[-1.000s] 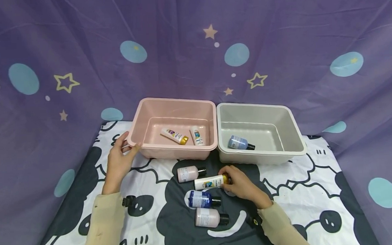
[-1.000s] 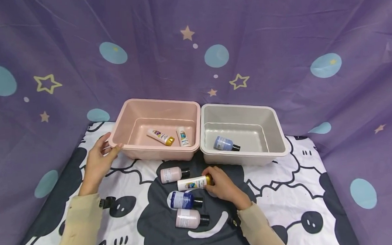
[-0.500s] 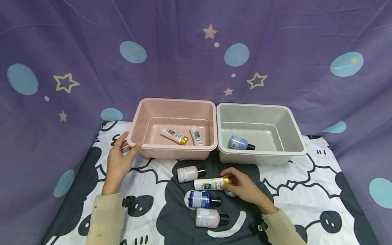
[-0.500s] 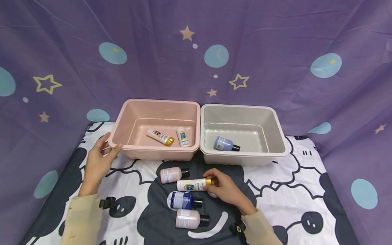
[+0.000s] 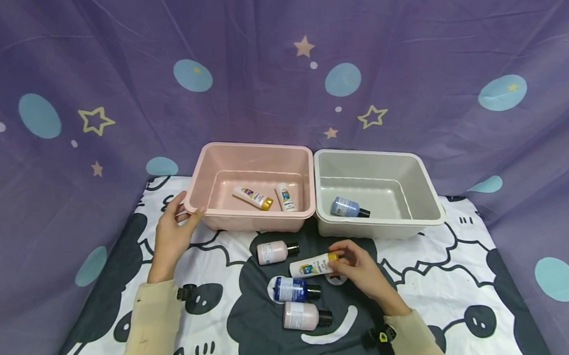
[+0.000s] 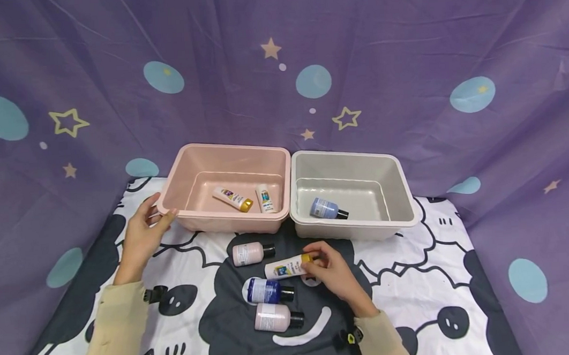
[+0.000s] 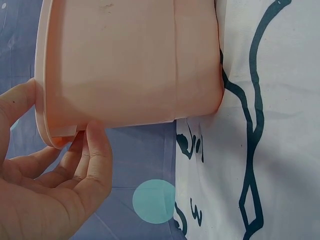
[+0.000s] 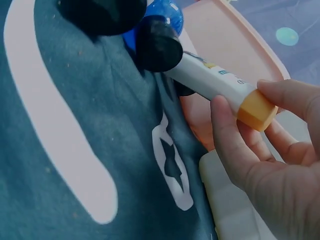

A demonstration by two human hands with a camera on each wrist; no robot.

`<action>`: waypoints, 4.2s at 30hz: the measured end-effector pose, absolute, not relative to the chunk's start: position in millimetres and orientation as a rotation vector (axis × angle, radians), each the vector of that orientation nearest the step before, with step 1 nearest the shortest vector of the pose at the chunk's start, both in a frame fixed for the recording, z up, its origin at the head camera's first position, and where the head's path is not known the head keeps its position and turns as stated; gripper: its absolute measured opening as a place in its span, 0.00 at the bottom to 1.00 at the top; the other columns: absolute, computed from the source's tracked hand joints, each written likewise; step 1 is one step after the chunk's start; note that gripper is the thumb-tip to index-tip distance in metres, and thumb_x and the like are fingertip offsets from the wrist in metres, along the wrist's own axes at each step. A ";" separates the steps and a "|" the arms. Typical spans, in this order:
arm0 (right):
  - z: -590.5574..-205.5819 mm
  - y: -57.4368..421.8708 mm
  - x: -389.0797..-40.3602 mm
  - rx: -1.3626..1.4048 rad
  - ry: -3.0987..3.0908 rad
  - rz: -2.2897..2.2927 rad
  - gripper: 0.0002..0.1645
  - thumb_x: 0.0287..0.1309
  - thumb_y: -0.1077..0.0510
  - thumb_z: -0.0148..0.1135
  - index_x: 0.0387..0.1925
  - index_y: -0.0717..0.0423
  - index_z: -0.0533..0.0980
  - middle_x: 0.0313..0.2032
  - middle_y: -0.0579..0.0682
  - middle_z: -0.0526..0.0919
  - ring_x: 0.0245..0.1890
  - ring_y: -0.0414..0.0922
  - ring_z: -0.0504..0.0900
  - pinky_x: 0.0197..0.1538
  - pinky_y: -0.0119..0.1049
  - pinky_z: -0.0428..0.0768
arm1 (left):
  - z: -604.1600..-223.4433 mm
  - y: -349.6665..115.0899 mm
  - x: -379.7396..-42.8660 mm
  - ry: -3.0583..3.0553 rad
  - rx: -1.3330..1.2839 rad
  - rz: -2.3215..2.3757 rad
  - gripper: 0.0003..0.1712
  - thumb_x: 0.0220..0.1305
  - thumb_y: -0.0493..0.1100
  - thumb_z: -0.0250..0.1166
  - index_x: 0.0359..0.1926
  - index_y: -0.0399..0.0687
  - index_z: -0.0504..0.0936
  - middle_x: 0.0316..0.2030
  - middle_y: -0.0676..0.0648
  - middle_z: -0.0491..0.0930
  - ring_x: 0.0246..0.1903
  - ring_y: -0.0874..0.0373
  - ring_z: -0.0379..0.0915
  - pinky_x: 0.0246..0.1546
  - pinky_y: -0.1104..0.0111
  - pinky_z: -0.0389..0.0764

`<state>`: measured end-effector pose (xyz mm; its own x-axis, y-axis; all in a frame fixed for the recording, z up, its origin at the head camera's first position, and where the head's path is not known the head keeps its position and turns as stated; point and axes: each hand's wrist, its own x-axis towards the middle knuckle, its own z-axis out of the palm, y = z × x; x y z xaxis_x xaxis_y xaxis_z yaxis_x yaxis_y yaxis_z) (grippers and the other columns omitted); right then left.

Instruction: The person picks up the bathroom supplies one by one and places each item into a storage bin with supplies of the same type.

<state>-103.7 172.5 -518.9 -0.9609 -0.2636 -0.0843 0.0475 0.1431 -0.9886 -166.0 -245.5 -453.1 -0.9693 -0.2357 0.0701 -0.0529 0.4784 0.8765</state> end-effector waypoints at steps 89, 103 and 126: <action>-378.5 75.1 -314.5 0.018 2.055 -2.146 0.20 0.70 0.67 0.54 0.60 0.71 0.71 0.48 0.67 0.78 0.31 0.48 0.83 0.49 0.50 0.83 | -457.0 -240.1 -169.1 -2.538 0.195 -1.537 0.44 0.67 0.57 0.66 0.77 0.47 0.60 0.62 0.36 0.74 0.54 0.44 0.76 0.44 0.70 0.75; -364.9 118.3 -260.9 -0.289 2.246 -2.085 0.18 0.72 0.61 0.57 0.56 0.69 0.75 0.46 0.65 0.81 0.35 0.48 0.84 0.41 0.42 0.84 | -454.5 -242.0 -171.1 -2.577 0.171 -1.364 0.41 0.69 0.55 0.65 0.75 0.43 0.62 0.61 0.34 0.74 0.55 0.40 0.75 0.52 0.48 0.74; -372.0 183.3 -185.1 -0.327 2.550 -1.970 0.16 0.71 0.58 0.60 0.52 0.67 0.78 0.44 0.62 0.82 0.39 0.50 0.83 0.42 0.35 0.83 | -442.4 -234.2 -162.3 -2.582 0.237 -1.270 0.36 0.70 0.50 0.63 0.71 0.35 0.67 0.63 0.35 0.72 0.58 0.40 0.72 0.51 0.50 0.77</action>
